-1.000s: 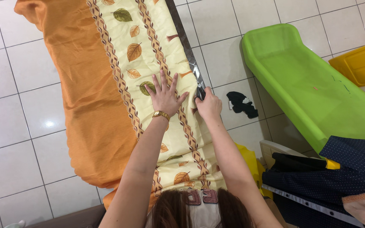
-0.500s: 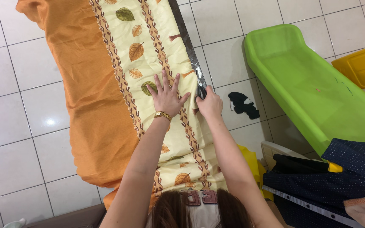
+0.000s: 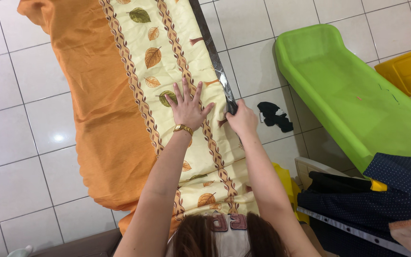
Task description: The person cuts a patterned fabric laid on a table using scissors. They hold the fabric steady with one hand and cut along the edge with the other, occasionally adjusting the fabric position.
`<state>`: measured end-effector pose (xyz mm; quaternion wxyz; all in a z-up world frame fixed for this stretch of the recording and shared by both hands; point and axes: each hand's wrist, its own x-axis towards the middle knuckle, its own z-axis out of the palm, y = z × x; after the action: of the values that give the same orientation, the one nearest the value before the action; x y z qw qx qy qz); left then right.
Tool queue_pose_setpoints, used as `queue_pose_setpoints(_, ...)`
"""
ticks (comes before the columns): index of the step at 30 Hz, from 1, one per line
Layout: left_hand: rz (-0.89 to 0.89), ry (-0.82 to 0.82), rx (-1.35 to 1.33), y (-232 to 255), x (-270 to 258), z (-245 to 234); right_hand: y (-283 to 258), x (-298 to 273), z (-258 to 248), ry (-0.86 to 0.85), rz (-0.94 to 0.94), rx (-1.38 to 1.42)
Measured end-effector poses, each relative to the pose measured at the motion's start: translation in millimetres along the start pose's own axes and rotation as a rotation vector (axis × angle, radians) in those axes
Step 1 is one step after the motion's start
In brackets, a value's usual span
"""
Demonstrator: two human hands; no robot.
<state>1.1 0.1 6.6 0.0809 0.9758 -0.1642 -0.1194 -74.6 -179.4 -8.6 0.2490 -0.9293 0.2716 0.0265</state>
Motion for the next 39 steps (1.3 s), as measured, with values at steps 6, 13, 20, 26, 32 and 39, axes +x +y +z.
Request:
queue_pose_setpoints(6,0.115,0.311,-0.432,-18.6,1.2,25.9,19.9,-27.7,-6.0,0.087,0.084,0.249)
queue_pose_setpoints(13,-0.424,0.661,-0.545,-115.3,-51.5,58.0,-3.4,-58.5,23.7,0.399,-0.200,-0.091)
queue_pose_setpoints(20,-0.995,0.427,-0.484,-227.4,-132.0,55.2,7.3,-70.8,34.0,0.078,-0.035,-0.067)
queue_pose_setpoints(26,-0.970,0.265,-0.779,-238.5,-155.9,40.1,39.2,-86.8,36.1,0.019,-0.062,0.263)
queue_pose_setpoints(32,-0.760,0.331,-0.490,-208.7,-194.3,53.1,83.1,-112.4,17.3,-0.075,-0.073,0.285)
queue_pose_setpoints(39,-0.699,0.202,-0.455,-195.9,-252.6,67.8,125.5,-137.1,13.4,-0.213,-0.010,0.227)
